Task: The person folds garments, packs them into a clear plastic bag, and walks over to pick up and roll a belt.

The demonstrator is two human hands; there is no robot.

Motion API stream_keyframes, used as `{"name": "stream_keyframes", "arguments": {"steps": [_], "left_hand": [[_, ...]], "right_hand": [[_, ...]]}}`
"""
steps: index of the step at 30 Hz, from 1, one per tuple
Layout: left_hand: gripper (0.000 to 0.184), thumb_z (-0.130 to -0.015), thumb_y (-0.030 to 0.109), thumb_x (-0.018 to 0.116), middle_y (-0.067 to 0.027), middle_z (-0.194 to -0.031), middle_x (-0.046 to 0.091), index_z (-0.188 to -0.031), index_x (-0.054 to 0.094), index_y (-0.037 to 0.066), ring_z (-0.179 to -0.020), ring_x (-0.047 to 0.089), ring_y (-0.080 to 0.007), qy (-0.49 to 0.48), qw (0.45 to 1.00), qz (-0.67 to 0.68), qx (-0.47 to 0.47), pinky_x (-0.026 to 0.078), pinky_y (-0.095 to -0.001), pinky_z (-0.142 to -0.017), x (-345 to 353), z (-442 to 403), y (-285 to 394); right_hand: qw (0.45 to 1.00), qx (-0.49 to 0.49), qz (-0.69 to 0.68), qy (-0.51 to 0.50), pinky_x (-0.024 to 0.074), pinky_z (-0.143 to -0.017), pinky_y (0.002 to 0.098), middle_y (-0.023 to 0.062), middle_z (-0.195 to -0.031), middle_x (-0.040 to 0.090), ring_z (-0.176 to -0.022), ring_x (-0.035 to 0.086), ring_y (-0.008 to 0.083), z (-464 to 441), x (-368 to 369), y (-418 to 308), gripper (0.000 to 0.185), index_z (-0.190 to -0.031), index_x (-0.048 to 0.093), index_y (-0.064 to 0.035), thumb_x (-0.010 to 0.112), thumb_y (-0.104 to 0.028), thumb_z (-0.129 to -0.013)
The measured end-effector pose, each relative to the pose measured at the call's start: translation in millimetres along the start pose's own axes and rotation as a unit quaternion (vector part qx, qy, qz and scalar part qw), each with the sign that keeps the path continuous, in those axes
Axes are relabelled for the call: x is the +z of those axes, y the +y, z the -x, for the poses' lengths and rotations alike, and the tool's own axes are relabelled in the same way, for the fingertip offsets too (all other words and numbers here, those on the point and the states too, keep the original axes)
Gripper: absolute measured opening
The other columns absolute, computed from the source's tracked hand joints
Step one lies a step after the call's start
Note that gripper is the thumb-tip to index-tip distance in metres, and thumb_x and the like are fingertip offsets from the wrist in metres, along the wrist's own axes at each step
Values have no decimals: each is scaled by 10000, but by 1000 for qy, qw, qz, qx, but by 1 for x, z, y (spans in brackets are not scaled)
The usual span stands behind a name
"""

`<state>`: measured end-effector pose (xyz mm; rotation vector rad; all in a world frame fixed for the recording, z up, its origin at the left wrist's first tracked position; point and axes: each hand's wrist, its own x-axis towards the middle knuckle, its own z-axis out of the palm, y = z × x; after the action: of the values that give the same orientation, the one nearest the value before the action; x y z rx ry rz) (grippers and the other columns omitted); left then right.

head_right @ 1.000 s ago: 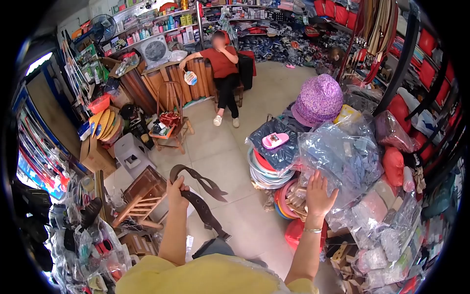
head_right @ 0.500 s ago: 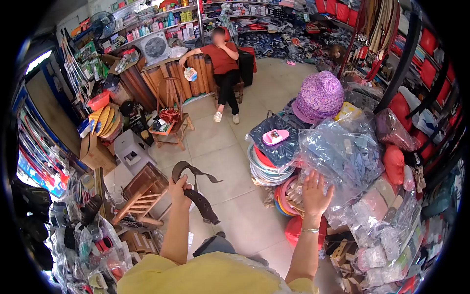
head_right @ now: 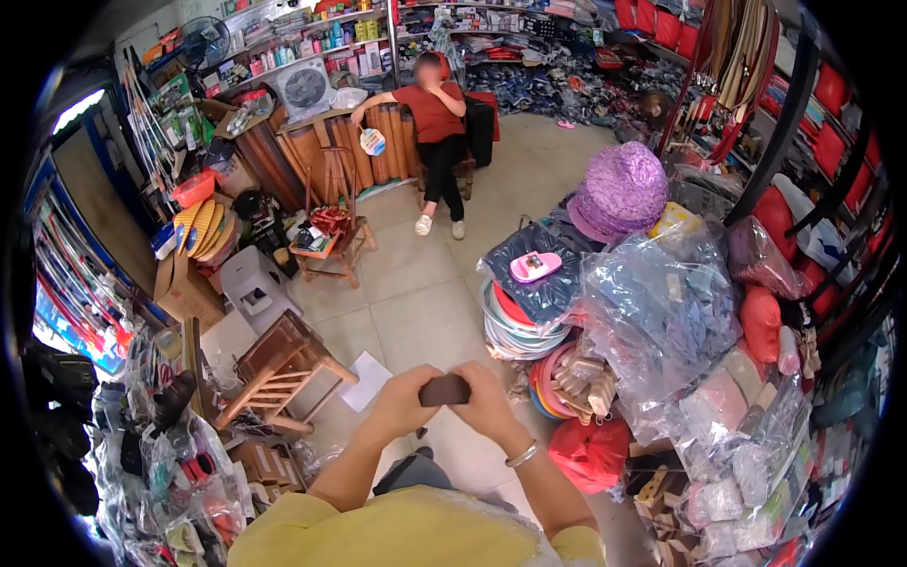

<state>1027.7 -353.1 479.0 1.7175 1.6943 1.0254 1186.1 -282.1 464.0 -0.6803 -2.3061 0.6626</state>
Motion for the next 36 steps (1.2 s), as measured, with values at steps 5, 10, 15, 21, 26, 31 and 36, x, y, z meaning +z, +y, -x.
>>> {"name": "stream_keyframes", "arguments": {"steps": [5, 10, 15, 21, 26, 31, 36], "left_hand": [[268, -701, 58, 642, -109, -812, 610, -961, 575, 54, -753, 607, -272, 25, 997, 76, 7, 471, -353, -658, 12, -3, -27], [293, -687, 30, 653, -138, -856, 606, -968, 570, 44, -783, 588, -325, -1, 965, 211, -157, 468, -373, -687, 83, 6, -128], [350, -681, 42, 676, -128, -906, 588, -1008, 553, 56, -873, 571, -316, 19, 999, 42, 27, 455, -359, -760, 93, 4, -114], [360, -677, 82, 695, -123, -944, 575, -1008, 553, 71, -899, 558, -312, -37, 996, 78, 16, 453, -363, -764, 96, -6, -123], [392, -684, 182, 736, -112, -953, 582, -1012, 556, 64, -895, 562, -309, -83, 995, 17, 56, 453, -364, -766, 95, 8, -137], [441, -663, 325, 776, -115, -890, 595, -957, 586, 56, -829, 565, -311, -64, 996, -29, 54, 458, -372, -718, 77, 20, -153], [441, -634, 313, 802, -121, -880, 592, -925, 598, 52, -820, 572, -304, -52, 995, -78, -40, 457, -362, -706, 66, 47, -193]], "right_hand": [[955, 156, -239, 76, 448, -642, 281, 62, -792, 562, -714, 546, 177, 4, -5, 9, 287, -917, 541, -38, 672, -8, -663], [750, 155, -567, 303, 467, -669, 243, 51, -801, 564, -722, 575, 144, -9, -98, -34, 323, -922, 492, -50, 569, 76, -635], [719, 105, -587, 358, 431, -628, 228, 28, -745, 458, -668, 490, 138, 5, -130, -48, 314, -885, 441, -61, 548, 30, -604], [765, 63, -552, 325, 410, -610, 218, 3, -711, 422, -628, 458, 121, 20, -138, -38, 301, -831, 423, -83, 609, -8, -607], [835, 101, -418, 342, 377, -592, 203, -11, -712, 422, -625, 445, 87, 32, -147, -39, 314, -799, 433, -85, 675, -43, -602], [948, 142, -103, 266, 380, -631, 206, 1, -760, 492, -682, 473, 84, 34, -161, -49, 221, -783, 513, -31, 647, 46, -625], [958, 122, -69, 251, 368, -619, 201, -3, -744, 485, -677, 455, 80, 21, -179, -60, 209, -767, 504, -35, 651, 39, -637]]}}
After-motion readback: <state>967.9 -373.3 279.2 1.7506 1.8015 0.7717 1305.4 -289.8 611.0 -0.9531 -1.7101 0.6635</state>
